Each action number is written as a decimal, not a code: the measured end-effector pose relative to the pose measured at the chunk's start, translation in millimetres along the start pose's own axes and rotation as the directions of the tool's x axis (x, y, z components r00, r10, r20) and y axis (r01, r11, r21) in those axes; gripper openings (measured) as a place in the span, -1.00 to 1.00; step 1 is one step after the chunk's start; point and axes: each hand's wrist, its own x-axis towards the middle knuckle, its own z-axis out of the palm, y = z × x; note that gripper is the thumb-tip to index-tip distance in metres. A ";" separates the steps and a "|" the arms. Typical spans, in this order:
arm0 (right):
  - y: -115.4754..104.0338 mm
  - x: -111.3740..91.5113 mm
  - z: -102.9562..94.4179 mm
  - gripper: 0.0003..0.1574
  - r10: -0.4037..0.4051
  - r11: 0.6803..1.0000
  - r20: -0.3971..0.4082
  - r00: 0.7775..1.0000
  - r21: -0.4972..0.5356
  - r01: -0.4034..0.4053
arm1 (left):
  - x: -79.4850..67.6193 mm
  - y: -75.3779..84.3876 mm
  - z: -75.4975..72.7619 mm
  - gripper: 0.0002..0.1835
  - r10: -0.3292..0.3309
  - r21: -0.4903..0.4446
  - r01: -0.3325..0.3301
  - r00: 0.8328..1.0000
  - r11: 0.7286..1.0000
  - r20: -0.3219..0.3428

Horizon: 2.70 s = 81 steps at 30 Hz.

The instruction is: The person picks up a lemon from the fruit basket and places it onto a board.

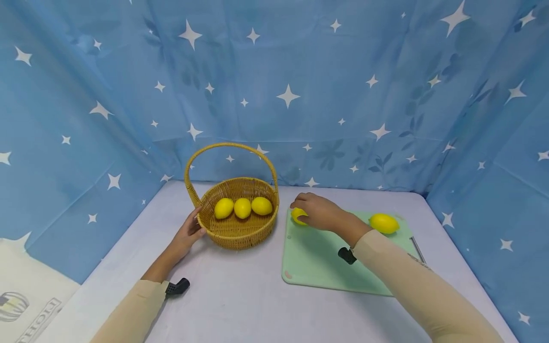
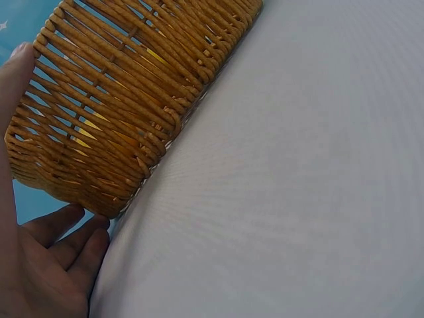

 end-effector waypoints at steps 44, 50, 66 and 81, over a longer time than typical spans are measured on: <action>-40.5 106.8 57.8 -0.53 0.089 0.990 0.086 0.992 0.102 -0.098 | -1.1 -0.6 3.2 -0.18 0.019 0.002 -0.019 1.000 1.000 -0.020; -45.8 119.3 63.1 -0.41 0.159 0.984 0.105 0.982 0.063 -0.167 | -0.4 -1.3 1.0 -0.18 0.013 0.005 -0.013 1.000 1.000 -0.015; -53.8 135.4 70.5 -0.14 0.303 0.953 0.223 0.927 -0.098 -0.288 | -8.4 33.0 1.6 -0.15 0.028 -0.006 -0.028 0.999 1.000 0.026; -54.5 135.4 71.2 -0.20 0.291 0.957 0.198 0.936 -0.052 -0.287 | -6.1 26.3 1.5 -0.16 0.037 -0.016 -0.037 0.999 0.999 0.029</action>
